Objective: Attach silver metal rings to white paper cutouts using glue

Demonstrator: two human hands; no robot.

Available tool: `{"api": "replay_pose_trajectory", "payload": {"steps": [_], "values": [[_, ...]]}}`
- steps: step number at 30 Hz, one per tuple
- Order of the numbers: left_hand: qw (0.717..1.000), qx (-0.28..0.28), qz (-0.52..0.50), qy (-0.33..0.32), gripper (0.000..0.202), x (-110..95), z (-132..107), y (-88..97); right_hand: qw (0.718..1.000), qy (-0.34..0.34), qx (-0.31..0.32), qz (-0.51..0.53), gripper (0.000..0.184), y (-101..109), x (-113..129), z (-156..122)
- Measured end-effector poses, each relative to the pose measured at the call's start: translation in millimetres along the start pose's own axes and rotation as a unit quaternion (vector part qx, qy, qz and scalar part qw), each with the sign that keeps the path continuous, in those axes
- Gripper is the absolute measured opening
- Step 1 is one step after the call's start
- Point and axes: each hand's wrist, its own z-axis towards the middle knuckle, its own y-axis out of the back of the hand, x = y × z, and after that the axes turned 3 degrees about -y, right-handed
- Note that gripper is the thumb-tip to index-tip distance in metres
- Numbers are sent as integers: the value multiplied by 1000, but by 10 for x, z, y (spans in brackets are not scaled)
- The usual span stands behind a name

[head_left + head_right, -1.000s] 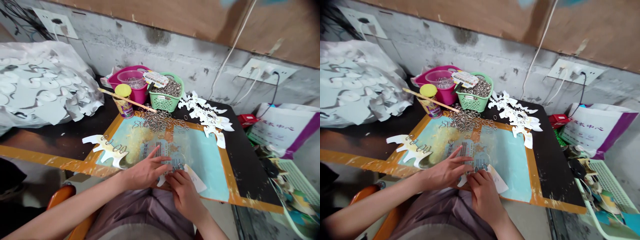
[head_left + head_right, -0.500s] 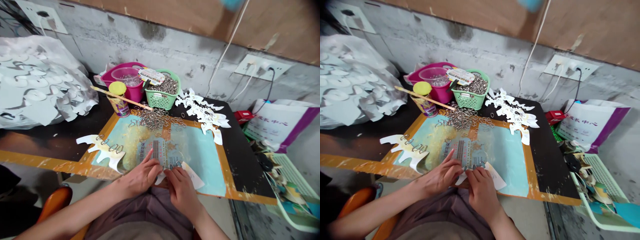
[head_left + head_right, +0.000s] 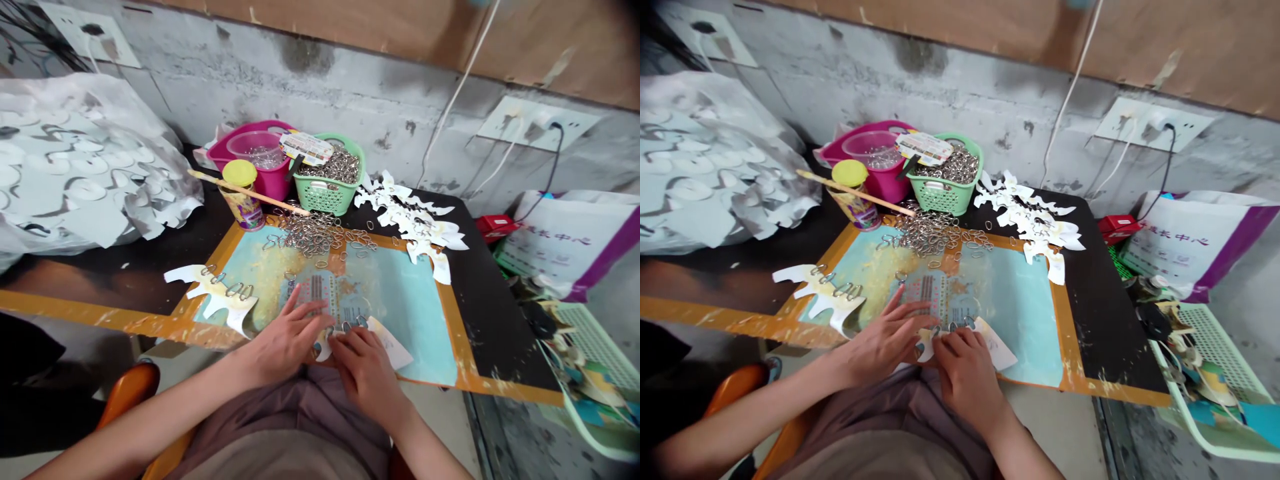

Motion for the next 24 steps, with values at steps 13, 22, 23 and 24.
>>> {"api": "replay_pose_trajectory", "payload": {"steps": [13, 22, 23, 24], "values": [[996, -31, 28, -76, 16, 88, -1, -128, 1000, -13, -22, 8, 35, -63, -45, -32], [999, -19, 28, -27, 20, -38, -58, -107, 998, -21, -54, -9, 20, -88, -22, 32], [999, -22, 29, -23, 22, -51, -67, -101, 998, -14, -53, -6, 18, -83, -22, 31], [999, -25, 31, -22, 23, -62, -76, -98, 999, -7, -50, -6, 16, -77, -21, 28]]}}
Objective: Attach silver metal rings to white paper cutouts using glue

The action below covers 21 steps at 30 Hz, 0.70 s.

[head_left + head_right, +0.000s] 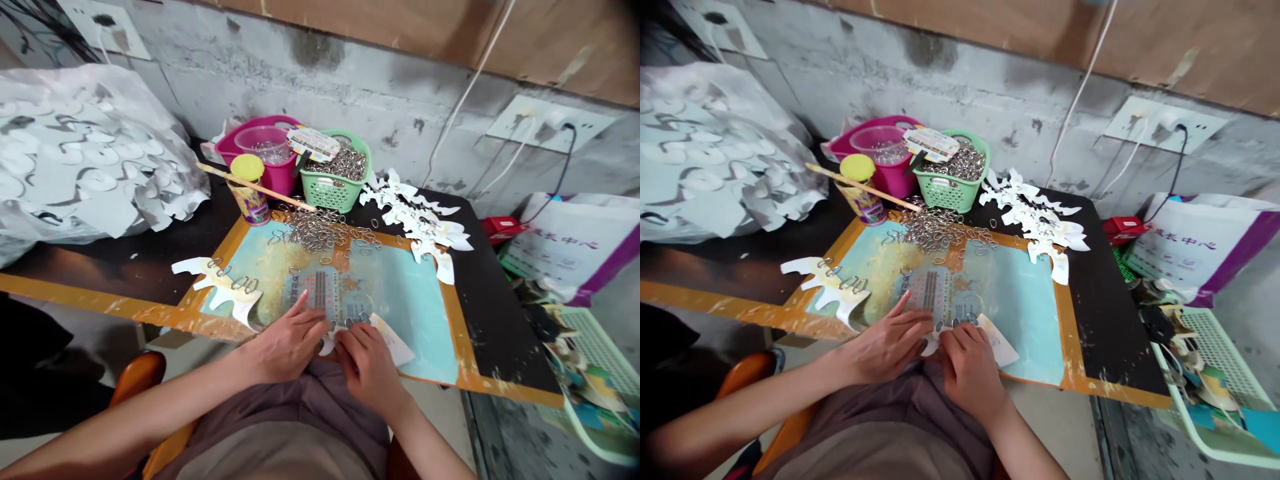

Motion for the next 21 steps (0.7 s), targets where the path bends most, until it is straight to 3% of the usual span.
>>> {"api": "replay_pose_trajectory", "payload": {"steps": [5, 15, 21], "values": [[1000, -7, 10, 18, 16, 17, 16, 1, 999, 7, 22, -26, 13, 28, 4, -7], [998, 11, 59, -17, 14, 91, 101, -30, 999, -25, -39, -12, 4, -23, 31, 77], [997, -16, 74, -32, 15, 75, 28, -93, 993, -20, -49, -103, 16, -59, 75, 152]]}}
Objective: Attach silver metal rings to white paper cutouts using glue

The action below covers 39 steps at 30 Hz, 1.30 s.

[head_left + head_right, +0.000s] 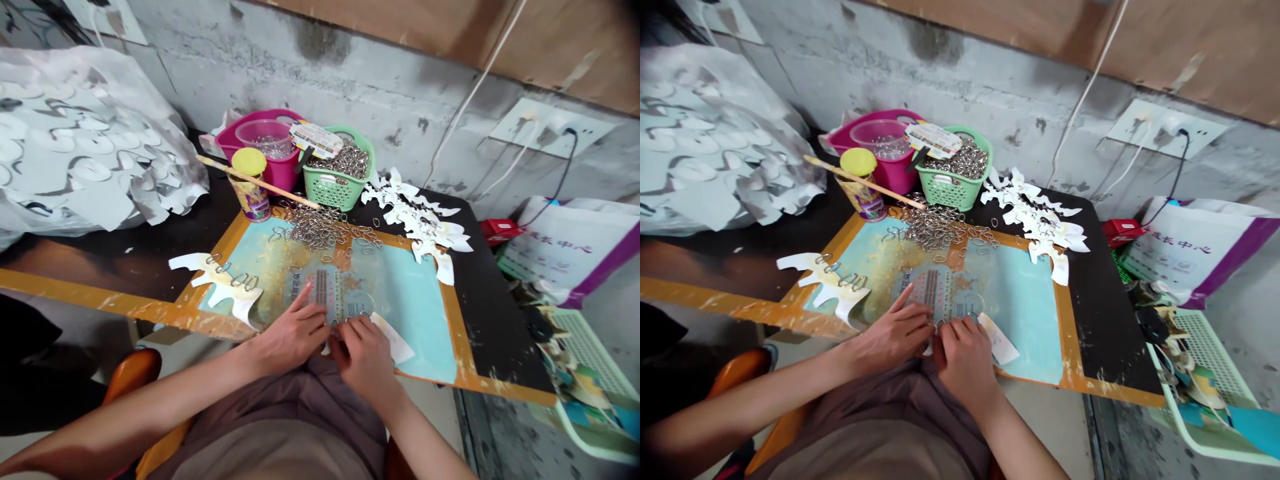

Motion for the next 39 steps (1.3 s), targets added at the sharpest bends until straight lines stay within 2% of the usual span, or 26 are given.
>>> {"api": "replay_pose_trajectory", "payload": {"steps": [5, 12, 15, 19, 22, 26, 29, 31, 33, 35, 39], "values": [[1000, -20, -10, 6, 16, -9, -32, -31, 1000, 8, -1, -9, 13, -13, -24, -7], [999, -28, 23, 9, 12, -21, -31, 33, 995, 56, 35, 69, 14, 57, -171, -55], [999, -20, 38, -29, 11, -2, -35, 78, 994, 81, 43, 62, 18, 45, -225, -92], [995, -14, 59, -82, 19, 25, -58, 87, 992, 112, 42, 42, 22, 33, -240, -139], [993, 6, 66, -93, 19, 26, -69, 99, 992, 116, 38, 32, 19, 80, -199, -173], [997, 36, 45, -50, 16, -14, -89, 145, 994, 96, 23, 50, 20, 182, -146, -178], [999, 29, 39, -10, 21, -78, -143, 139, 995, 29, -12, 97, 17, 213, -146, -118], [999, 13, 49, -1, 26, -135, -196, 97, 996, -12, -23, 82, 17, 202, -143, -59], [998, -10, 58, 10, 29, -193, -249, 40, 999, -18, 6, 47, 16, 176, -128, -4], [997, -31, 57, 43, 32, -243, -295, -7, 998, -14, 43, 39, 7, 154, -109, 40], [989, -82, 9, 126, 40, -345, -395, -3, 988, -50, 81, 123, 18, 216, -101, 107]]}}
